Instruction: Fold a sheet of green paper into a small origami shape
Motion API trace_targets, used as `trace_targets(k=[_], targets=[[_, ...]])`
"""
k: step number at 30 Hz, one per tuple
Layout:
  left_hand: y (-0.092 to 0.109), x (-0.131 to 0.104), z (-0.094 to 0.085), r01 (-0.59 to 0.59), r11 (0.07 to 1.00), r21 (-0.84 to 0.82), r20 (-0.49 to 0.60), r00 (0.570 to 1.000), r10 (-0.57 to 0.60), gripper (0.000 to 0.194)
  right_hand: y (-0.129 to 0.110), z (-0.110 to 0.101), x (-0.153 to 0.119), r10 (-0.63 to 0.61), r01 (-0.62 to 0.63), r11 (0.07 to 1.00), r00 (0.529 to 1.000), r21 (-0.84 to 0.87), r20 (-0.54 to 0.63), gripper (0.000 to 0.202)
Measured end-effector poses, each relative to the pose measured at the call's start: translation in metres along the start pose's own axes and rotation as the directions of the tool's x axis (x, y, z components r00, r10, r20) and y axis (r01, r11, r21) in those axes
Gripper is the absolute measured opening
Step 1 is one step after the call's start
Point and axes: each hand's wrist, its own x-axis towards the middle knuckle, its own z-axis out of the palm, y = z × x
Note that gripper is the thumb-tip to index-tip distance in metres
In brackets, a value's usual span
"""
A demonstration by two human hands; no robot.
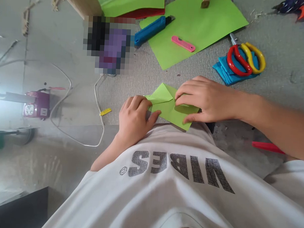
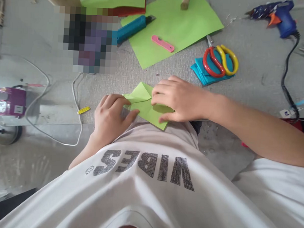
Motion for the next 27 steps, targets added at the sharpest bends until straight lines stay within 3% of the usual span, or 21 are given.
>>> trace_targets(k=[5,10,15,20,24,27], targets=[[0.010,-0.002,0.008,0.084,0.996,0.013,0.031,0.996,-0.084,0.065,-0.011,0.008,-0.030,0.033,-0.029,0.998,0.997,0.058,-0.074,0.049],[0.006,-0.001,0.018,0.082,0.995,-0.051,-0.039,0.996,-0.084,0.067,-0.020,0.019,-0.031,0.164,-0.173,0.984,0.970,-0.039,-0.181,0.032],[0.002,-0.007,0.020,0.085,0.993,-0.081,-0.052,0.995,-0.089,0.063,-0.026,0.025,-0.026,0.198,-0.195,0.980,0.970,0.030,-0.140,0.049],[-0.006,-0.011,0.015,-0.101,0.979,-0.176,0.002,0.995,0.103,0.034,-0.022,0.019,-0.023,0.266,-0.252,0.957,0.960,0.142,-0.091,0.048],[-0.013,-0.009,0.004,-0.296,0.939,-0.173,0.056,0.949,0.310,0.035,-0.015,0.017,-0.027,0.252,-0.236,0.962,0.961,0.135,-0.112,0.051],[-0.017,-0.006,-0.003,-0.350,0.915,-0.199,0.105,0.921,0.375,0.032,-0.009,0.019,-0.032,0.286,-0.267,0.952,0.950,0.147,-0.127,0.060]])
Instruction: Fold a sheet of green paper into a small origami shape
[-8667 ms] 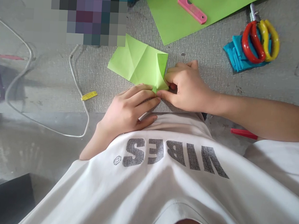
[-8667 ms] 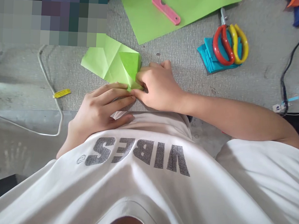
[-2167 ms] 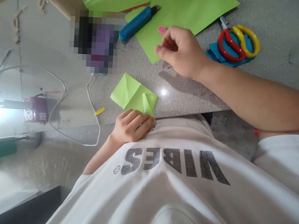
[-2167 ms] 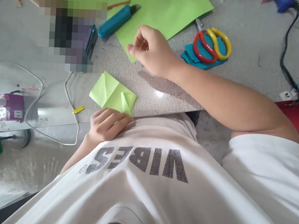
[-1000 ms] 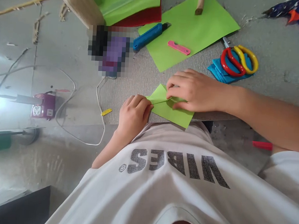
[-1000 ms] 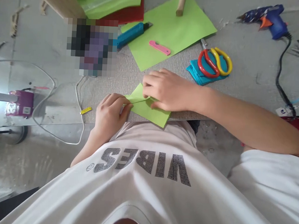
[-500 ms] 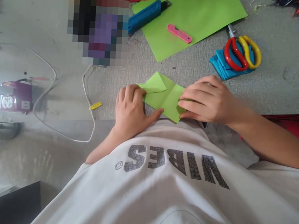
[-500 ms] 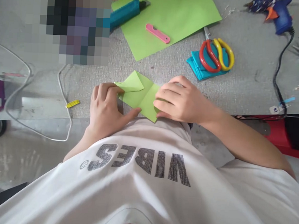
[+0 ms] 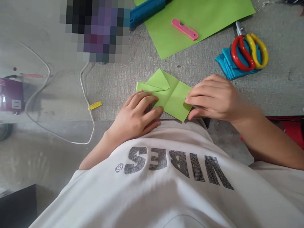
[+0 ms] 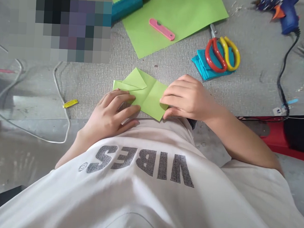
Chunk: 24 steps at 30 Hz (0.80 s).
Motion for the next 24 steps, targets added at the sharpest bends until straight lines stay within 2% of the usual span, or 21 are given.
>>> trace_targets(k=[2,6,12,17,20,24], targets=[[-0.002,0.000,-0.004,0.000,0.999,-0.047,0.037,0.999,0.002,0.032,0.004,0.000,-0.003,0.045,-0.045,0.999,0.999,-0.005,-0.024,0.058],[-0.003,0.000,-0.007,-0.012,0.998,-0.069,0.044,0.999,0.015,0.036,0.008,0.000,-0.006,0.072,-0.073,0.997,0.994,-0.012,-0.080,0.054],[0.000,-0.001,-0.005,0.005,0.998,-0.064,0.062,0.998,-0.001,0.036,0.002,-0.006,-0.003,0.217,-0.215,0.975,0.976,0.049,-0.029,0.046],[0.001,-0.001,-0.003,-0.025,0.999,-0.038,0.022,0.999,0.026,0.036,-0.001,-0.011,-0.002,0.221,-0.211,0.970,0.972,0.124,-0.075,0.032],[0.000,-0.001,-0.002,-0.014,0.999,-0.046,0.017,1.000,0.015,0.036,0.002,-0.009,-0.004,0.200,-0.185,0.974,0.973,0.129,-0.115,0.035],[0.001,-0.001,-0.002,0.017,0.997,-0.074,0.042,0.999,-0.014,0.037,0.006,-0.004,-0.005,0.147,-0.125,0.986,0.962,0.108,-0.231,0.040]])
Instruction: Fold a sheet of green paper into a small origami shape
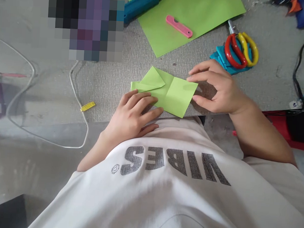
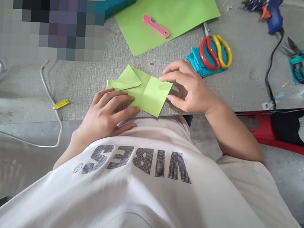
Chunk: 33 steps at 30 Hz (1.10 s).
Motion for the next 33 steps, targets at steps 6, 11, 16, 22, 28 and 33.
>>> trace_targets(k=[6,11,16,22,28,33], targets=[[0.000,0.000,0.000,0.002,1.000,-0.001,-0.002,1.000,-0.002,0.037,-0.010,-0.003,0.005,0.119,-0.119,0.993,0.993,0.019,0.005,0.048],[0.000,0.001,0.002,-0.013,1.000,0.008,-0.018,1.000,0.013,0.036,-0.009,0.002,0.006,0.141,-0.142,0.990,0.989,-0.012,-0.051,0.045],[0.000,0.001,0.002,-0.023,1.000,0.008,-0.036,0.999,0.023,0.035,-0.001,0.009,0.005,0.216,-0.220,0.972,0.975,-0.080,-0.055,0.046],[0.001,0.000,0.006,-0.022,0.998,0.052,-0.016,1.000,0.023,0.040,-0.007,0.014,-0.002,-0.079,0.041,0.946,0.991,-0.321,-0.105,0.038],[0.003,0.000,0.006,-0.064,0.982,0.180,-0.006,0.998,0.066,0.044,-0.019,0.022,-0.007,-0.212,0.216,0.920,0.976,-0.328,0.047,0.019],[0.003,0.000,0.001,-0.083,0.984,0.156,-0.006,0.996,0.085,0.042,-0.025,0.029,-0.004,-0.423,0.413,0.830,0.904,-0.376,0.059,0.027]])
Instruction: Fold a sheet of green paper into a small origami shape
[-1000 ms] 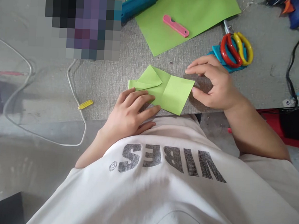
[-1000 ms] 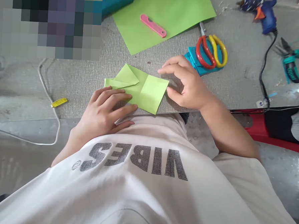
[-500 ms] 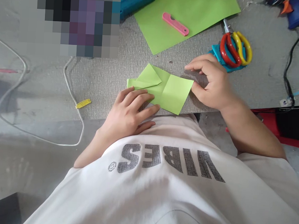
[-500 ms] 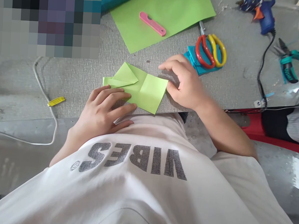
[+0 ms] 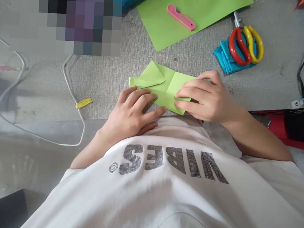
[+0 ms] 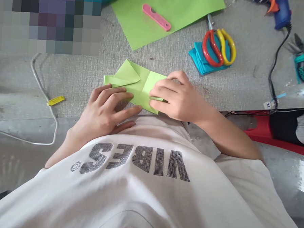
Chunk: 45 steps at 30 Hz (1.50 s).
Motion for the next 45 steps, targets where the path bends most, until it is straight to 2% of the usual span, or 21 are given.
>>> trace_targets(k=[2,5,7,9,12,14,17,19,23,25,28,33,38,45], targets=[[0.000,0.000,0.000,0.004,1.000,-0.004,-0.008,1.000,-0.004,0.041,0.000,0.000,0.003,0.022,-0.023,1.000,0.999,0.017,0.043,0.029],[0.000,0.000,0.001,0.007,1.000,0.002,-0.008,1.000,-0.007,0.040,0.002,0.000,0.010,0.126,-0.144,0.984,0.979,0.108,0.161,0.032],[0.000,0.000,0.002,0.003,1.000,0.003,-0.012,1.000,-0.003,0.040,0.004,0.001,0.014,0.159,-0.191,0.968,0.969,0.166,0.187,0.032],[0.000,0.000,0.002,-0.001,1.000,0.006,-0.021,1.000,0.001,0.040,0.007,0.001,0.019,0.197,-0.223,0.958,0.969,0.183,0.148,0.030],[0.000,0.000,0.001,-0.003,1.000,0.012,-0.024,1.000,0.003,0.040,0.010,-0.003,0.022,0.267,-0.270,0.959,0.963,0.084,0.048,0.026],[0.000,0.000,0.002,-0.002,1.000,0.008,-0.021,1.000,0.002,0.040,0.011,-0.008,0.021,0.294,-0.294,0.955,0.956,0.031,0.023,0.023],[0.000,-0.001,0.003,0.001,1.000,-0.002,-0.018,1.000,-0.001,0.040,0.006,-0.014,0.015,0.251,-0.251,0.968,0.968,0.027,0.007,0.024],[0.000,-0.001,0.005,0.006,1.000,-0.008,-0.016,1.000,-0.006,0.040,0.000,-0.014,0.009,0.182,-0.180,0.983,0.983,0.043,-0.040,0.025],[0.001,0.000,0.006,0.014,1.000,-0.017,-0.026,1.000,-0.015,0.037,-0.017,-0.006,-0.003,0.102,-0.099,0.992,0.994,0.074,-0.038,0.063],[0.001,0.001,0.006,0.009,1.000,-0.014,-0.034,0.999,-0.010,0.036,-0.026,-0.001,-0.007,0.114,-0.114,0.993,0.994,0.040,0.008,0.072],[0.001,0.001,0.006,0.005,1.000,-0.010,-0.038,0.999,-0.005,0.037,-0.038,0.005,-0.008,0.205,-0.206,0.978,0.979,0.030,0.018,0.059],[-0.001,-0.001,0.007,0.013,0.999,-0.038,-0.030,0.999,-0.014,0.040,-0.050,0.015,0.002,0.395,-0.384,0.908,0.918,0.169,-0.039,0.043],[-0.001,0.000,0.005,0.000,1.000,-0.007,-0.037,0.999,0.000,0.037,-0.053,0.021,0.011,0.459,-0.422,0.870,0.882,0.257,-0.108,0.028],[0.000,0.001,0.004,0.016,1.000,-0.021,-0.013,1.000,-0.016,0.037,-0.047,0.019,0.018,0.571,-0.564,0.789,0.820,0.245,0.048,0.028]])
